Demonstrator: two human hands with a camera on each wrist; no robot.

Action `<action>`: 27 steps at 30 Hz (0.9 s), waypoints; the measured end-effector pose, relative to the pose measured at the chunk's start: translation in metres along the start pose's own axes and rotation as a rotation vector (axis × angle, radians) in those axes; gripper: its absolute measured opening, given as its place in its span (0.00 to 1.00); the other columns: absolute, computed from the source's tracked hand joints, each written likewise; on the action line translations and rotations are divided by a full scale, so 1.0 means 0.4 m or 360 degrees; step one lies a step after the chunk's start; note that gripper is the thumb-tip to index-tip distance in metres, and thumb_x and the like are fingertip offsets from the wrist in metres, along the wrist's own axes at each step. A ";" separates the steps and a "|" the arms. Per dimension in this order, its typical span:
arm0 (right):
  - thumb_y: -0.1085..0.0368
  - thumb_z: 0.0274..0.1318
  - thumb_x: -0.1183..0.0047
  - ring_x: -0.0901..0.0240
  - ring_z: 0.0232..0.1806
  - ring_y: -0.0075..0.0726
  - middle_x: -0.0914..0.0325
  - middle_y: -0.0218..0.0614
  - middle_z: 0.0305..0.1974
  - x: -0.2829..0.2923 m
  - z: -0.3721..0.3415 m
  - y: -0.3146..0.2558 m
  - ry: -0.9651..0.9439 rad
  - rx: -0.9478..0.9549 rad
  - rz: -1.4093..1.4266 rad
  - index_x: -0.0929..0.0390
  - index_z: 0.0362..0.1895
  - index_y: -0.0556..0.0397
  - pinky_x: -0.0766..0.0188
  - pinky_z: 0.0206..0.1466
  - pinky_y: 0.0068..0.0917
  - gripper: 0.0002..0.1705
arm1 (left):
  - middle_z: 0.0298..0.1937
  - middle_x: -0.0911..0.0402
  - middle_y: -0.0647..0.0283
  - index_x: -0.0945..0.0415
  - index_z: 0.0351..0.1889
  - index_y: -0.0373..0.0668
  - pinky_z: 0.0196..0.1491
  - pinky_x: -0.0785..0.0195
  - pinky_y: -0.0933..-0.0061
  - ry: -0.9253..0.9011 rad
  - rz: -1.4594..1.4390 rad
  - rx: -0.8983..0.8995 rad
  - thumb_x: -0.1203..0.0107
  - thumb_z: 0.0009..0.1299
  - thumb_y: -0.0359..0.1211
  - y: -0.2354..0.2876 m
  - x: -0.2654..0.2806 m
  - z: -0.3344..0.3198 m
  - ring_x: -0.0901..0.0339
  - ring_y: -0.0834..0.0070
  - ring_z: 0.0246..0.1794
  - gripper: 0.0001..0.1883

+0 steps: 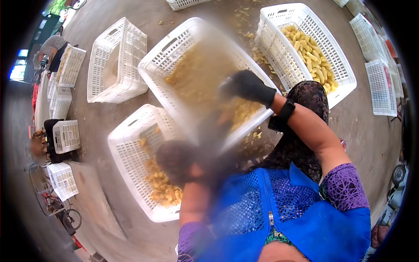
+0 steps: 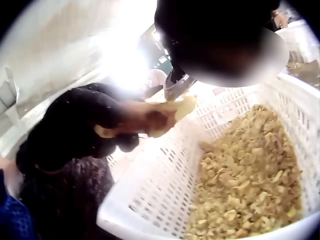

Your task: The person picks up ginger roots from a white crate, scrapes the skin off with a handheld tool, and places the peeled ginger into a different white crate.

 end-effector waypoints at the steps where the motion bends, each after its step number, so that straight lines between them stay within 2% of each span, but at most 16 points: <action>1: 0.60 0.54 0.44 0.21 0.27 0.42 0.20 0.40 0.24 0.005 0.009 0.007 0.0151 0.0022 -0.0235 0.18 0.31 0.51 0.26 0.33 0.35 0.09 | 0.45 0.19 0.52 0.25 0.49 0.31 0.49 0.31 0.71 0.0035 -0.0130 -0.0107 0.42 0.64 0.38 -0.019 -0.012 0.009 0.21 0.66 0.47 0.21; 2: 0.60 0.54 0.44 0.21 0.27 0.42 0.20 0.40 0.24 0.012 0.017 -0.011 0.0163 0.0026 -0.0234 0.18 0.31 0.51 0.26 0.33 0.35 0.09 | 0.48 0.19 0.52 0.26 0.53 0.31 0.50 0.31 0.72 0.0073 -0.0257 -0.0216 0.42 0.65 0.38 -0.020 -0.011 0.016 0.22 0.67 0.50 0.23; 5: 0.56 0.54 0.44 0.22 0.26 0.47 0.21 0.38 0.23 0.020 0.017 -0.042 0.0297 0.0002 -0.0328 0.19 0.31 0.47 0.27 0.32 0.40 0.09 | 0.51 0.21 0.51 0.29 0.57 0.29 0.52 0.33 0.73 0.0089 -0.0363 -0.0126 0.44 0.66 0.38 -0.052 -0.026 0.031 0.24 0.69 0.54 0.26; 7: 0.54 0.54 0.44 0.22 0.28 0.46 0.21 0.39 0.24 -0.004 0.033 -0.006 0.0187 0.0000 -0.0438 0.20 0.32 0.44 0.26 0.33 0.41 0.10 | 0.50 0.20 0.52 0.29 0.56 0.29 0.51 0.33 0.74 0.0112 -0.0561 -0.0077 0.44 0.66 0.37 0.093 0.013 -0.016 0.24 0.70 0.52 0.25; 9: 0.53 0.54 0.43 0.21 0.29 0.47 0.20 0.39 0.25 0.029 0.035 -0.005 0.0269 -0.0078 -0.0594 0.19 0.32 0.43 0.26 0.34 0.41 0.10 | 0.49 0.20 0.53 0.28 0.54 0.30 0.49 0.32 0.75 0.0138 -0.0772 -0.0051 0.45 0.65 0.36 0.153 0.040 -0.045 0.23 0.70 0.49 0.23; 10: 0.52 0.53 0.43 0.21 0.30 0.48 0.20 0.39 0.26 0.054 0.036 -0.002 0.0360 -0.0157 -0.0745 0.19 0.32 0.42 0.25 0.34 0.41 0.10 | 0.48 0.20 0.54 0.27 0.54 0.31 0.49 0.32 0.75 0.0164 -0.0702 -0.0094 0.45 0.66 0.36 0.134 0.047 -0.054 0.23 0.70 0.48 0.22; 11: 0.51 0.54 0.42 0.21 0.33 0.50 0.19 0.40 0.28 0.110 0.038 -0.044 0.0282 -0.0205 -0.0692 0.20 0.32 0.43 0.25 0.36 0.41 0.12 | 0.47 0.20 0.55 0.26 0.53 0.31 0.48 0.32 0.74 0.0196 -0.0625 -0.0139 0.46 0.66 0.37 0.102 0.054 -0.061 0.23 0.70 0.47 0.21; 14: 0.49 0.54 0.41 0.21 0.33 0.49 0.19 0.41 0.29 0.134 0.022 -0.068 0.0381 -0.0060 -0.0569 0.19 0.35 0.45 0.25 0.36 0.40 0.15 | 0.44 0.19 0.58 0.25 0.50 0.33 0.47 0.31 0.74 0.0182 -0.0291 -0.0093 0.48 0.67 0.38 -0.028 0.009 -0.037 0.22 0.71 0.44 0.20; 16: 0.51 0.53 0.38 0.20 0.30 0.40 0.18 0.39 0.29 0.098 0.003 -0.063 0.0234 -0.0065 -0.0336 0.18 0.37 0.47 0.26 0.35 0.36 0.15 | 0.42 0.18 0.60 0.23 0.48 0.35 0.46 0.30 0.73 0.0099 -0.0161 -0.0030 0.50 0.67 0.40 -0.085 -0.033 -0.004 0.22 0.71 0.42 0.19; 17: 0.56 0.53 0.37 0.22 0.29 0.27 0.17 0.36 0.28 0.066 -0.008 -0.042 0.0254 -0.0036 -0.0063 0.17 0.39 0.50 0.27 0.35 0.30 0.13 | 0.41 0.18 0.61 0.23 0.48 0.35 0.45 0.30 0.73 0.0060 -0.0110 -0.0002 0.51 0.68 0.40 -0.101 -0.056 0.008 0.21 0.71 0.41 0.19; 19: 0.61 0.54 0.38 0.24 0.30 0.20 0.17 0.35 0.29 0.030 -0.023 -0.012 -0.0001 -0.0306 0.0283 0.18 0.37 0.55 0.28 0.35 0.25 0.11 | 0.41 0.18 0.59 0.23 0.46 0.36 0.45 0.30 0.69 0.0055 -0.0009 -0.0019 0.53 0.69 0.41 -0.062 -0.046 0.009 0.21 0.68 0.41 0.18; 20: 0.60 0.54 0.39 0.24 0.29 0.21 0.17 0.36 0.29 0.026 -0.029 -0.033 -0.0114 -0.0438 0.0210 0.18 0.36 0.57 0.28 0.34 0.25 0.12 | 0.40 0.18 0.57 0.23 0.46 0.37 0.45 0.31 0.67 0.0059 0.0040 -0.0020 0.54 0.70 0.41 -0.049 -0.039 0.008 0.21 0.66 0.41 0.18; 21: 0.60 0.54 0.39 0.24 0.29 0.21 0.17 0.36 0.29 0.019 -0.037 -0.031 -0.0120 -0.0435 0.0206 0.18 0.36 0.57 0.28 0.34 0.25 0.12 | 0.40 0.18 0.56 0.23 0.45 0.37 0.45 0.31 0.65 0.0062 0.0087 -0.0019 0.55 0.70 0.42 -0.037 -0.035 0.006 0.21 0.64 0.41 0.18; 23: 0.55 0.57 0.44 0.24 0.29 0.39 0.20 0.40 0.28 -0.006 -0.042 -0.030 -0.0173 -0.0348 0.0265 0.17 0.32 0.52 0.30 0.35 0.33 0.14 | 0.40 0.18 0.54 0.22 0.44 0.38 0.46 0.31 0.61 0.0081 0.0197 -0.0006 0.56 0.71 0.42 -0.023 -0.028 0.005 0.21 0.60 0.41 0.18; 25: 0.56 0.58 0.46 0.24 0.29 0.37 0.20 0.39 0.28 -0.016 -0.032 -0.022 -0.0197 -0.0262 0.0160 0.17 0.33 0.52 0.30 0.36 0.32 0.13 | 0.39 0.18 0.52 0.22 0.43 0.39 0.46 0.31 0.58 0.0091 0.0310 0.0000 0.58 0.73 0.43 -0.008 -0.026 0.005 0.21 0.56 0.41 0.19; 27: 0.62 0.55 0.42 0.21 0.27 0.29 0.18 0.39 0.27 -0.030 -0.013 -0.010 0.0054 0.0371 -0.0407 0.17 0.33 0.52 0.27 0.33 0.28 0.08 | 0.38 0.18 0.50 0.22 0.41 0.40 0.46 0.32 0.54 0.0090 0.0434 0.0009 0.60 0.74 0.44 0.007 -0.024 0.013 0.21 0.53 0.40 0.20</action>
Point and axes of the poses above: each hand's wrist, its own z-axis towards the middle knuckle, its own x-axis out of the back of the hand, y = z × x, the point moved 5 cm from there along z, towards the middle knuckle
